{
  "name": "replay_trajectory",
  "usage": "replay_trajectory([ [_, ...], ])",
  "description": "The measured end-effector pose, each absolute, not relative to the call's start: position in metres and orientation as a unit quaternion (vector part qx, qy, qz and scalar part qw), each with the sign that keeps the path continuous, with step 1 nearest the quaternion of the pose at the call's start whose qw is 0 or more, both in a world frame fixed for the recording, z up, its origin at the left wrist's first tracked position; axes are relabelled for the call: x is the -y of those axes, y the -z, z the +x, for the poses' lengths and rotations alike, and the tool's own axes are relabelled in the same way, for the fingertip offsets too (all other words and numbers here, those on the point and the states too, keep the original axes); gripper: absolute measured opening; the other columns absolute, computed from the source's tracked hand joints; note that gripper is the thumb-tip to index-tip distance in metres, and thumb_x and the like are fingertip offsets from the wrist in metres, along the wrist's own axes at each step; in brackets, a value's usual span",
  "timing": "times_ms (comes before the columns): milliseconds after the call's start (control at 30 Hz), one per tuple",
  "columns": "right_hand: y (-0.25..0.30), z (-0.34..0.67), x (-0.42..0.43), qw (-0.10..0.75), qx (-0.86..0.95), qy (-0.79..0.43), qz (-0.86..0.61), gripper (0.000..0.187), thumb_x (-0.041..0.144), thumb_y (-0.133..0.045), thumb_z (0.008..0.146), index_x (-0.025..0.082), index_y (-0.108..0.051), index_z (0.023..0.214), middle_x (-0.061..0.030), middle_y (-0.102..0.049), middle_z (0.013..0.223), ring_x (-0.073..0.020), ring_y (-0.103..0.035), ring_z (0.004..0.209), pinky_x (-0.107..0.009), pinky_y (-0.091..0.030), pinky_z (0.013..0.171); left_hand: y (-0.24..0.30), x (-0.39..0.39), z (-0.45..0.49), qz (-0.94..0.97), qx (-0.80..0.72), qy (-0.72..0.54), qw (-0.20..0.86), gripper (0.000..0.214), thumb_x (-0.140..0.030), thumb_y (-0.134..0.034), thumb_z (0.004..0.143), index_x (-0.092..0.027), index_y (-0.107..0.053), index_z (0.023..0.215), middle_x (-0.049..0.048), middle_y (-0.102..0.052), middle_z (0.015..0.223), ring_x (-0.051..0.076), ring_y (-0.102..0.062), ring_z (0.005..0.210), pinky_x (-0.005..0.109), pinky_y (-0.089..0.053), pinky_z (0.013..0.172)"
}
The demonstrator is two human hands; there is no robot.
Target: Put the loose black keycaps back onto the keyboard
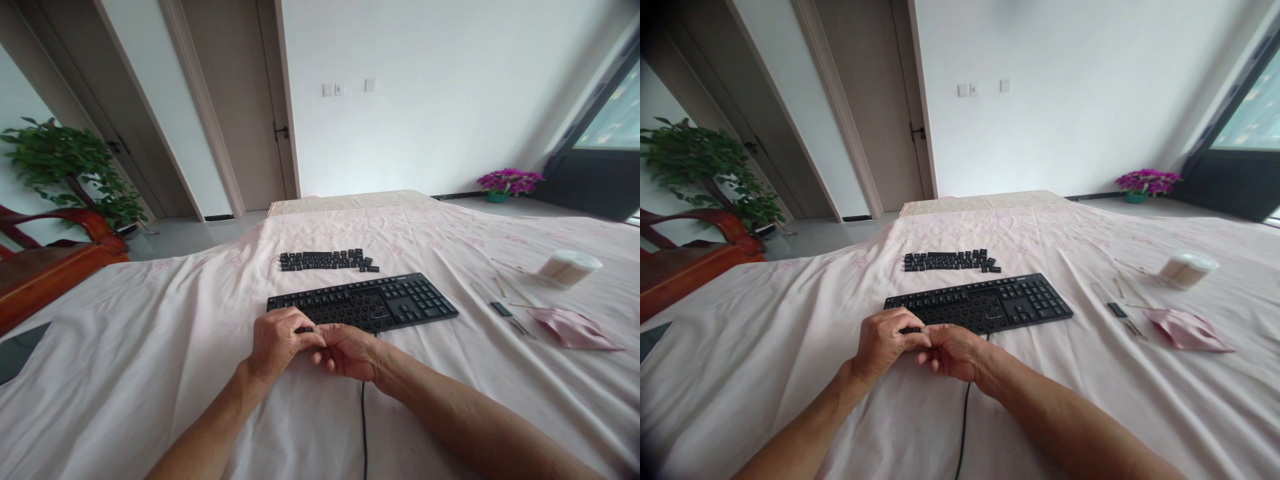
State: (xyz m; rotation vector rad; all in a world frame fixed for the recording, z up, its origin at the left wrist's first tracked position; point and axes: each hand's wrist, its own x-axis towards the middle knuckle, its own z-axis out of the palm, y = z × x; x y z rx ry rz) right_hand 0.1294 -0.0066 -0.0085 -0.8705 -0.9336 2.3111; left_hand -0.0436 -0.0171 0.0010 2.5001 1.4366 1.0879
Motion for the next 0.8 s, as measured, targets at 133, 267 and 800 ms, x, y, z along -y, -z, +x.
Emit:
replay_trajectory([
  [133, 0.008, 0.128, 0.007, 0.245, 0.278, -0.865, -0.339, 0.013, 0.016, -0.069, 0.073, 0.015, -0.059, 0.08, 0.0027, -0.06, 0.066, -0.0053, -0.056, 0.051, -0.014, -0.032, 0.041, -0.001, 0.016, -0.044, 0.816, -0.45, -0.361, 0.03, 0.011, -0.036, -0.07, 0.076, -0.025, -0.073, 0.074, 0.0017, -0.073, 0.078, 0.016, -0.065, 0.072, 0.026, -0.046, 0.069],
  [267, 0.011, 0.127, 0.008, 0.3, 0.259, -0.844, -0.361, 0.014, 0.02, -0.073, 0.071, 0.015, -0.06, 0.074, 0.0039, -0.057, 0.061, -0.0035, -0.049, 0.047, -0.013, -0.03, 0.04, 0.003, 0.015, -0.044, 0.813, -0.425, -0.393, 0.057, 0.014, -0.033, -0.065, 0.081, -0.026, -0.073, 0.089, 0.0028, -0.074, 0.091, 0.017, -0.067, 0.083, 0.026, -0.049, 0.078],
  [800, 0.009, 0.136, -0.007, 0.429, 0.475, -0.642, -0.422, 0.047, 0.059, -0.072, 0.065, 0.015, -0.057, 0.059, 0.0002, -0.056, 0.053, -0.0064, -0.044, 0.04, -0.019, -0.03, 0.034, 0.005, 0.021, -0.016, 0.545, -0.475, -0.494, 0.482, 0.031, -0.039, -0.065, 0.08, -0.016, -0.072, 0.1, 0.0059, -0.072, 0.087, 0.016, -0.064, 0.082, 0.026, -0.05, 0.073],
])
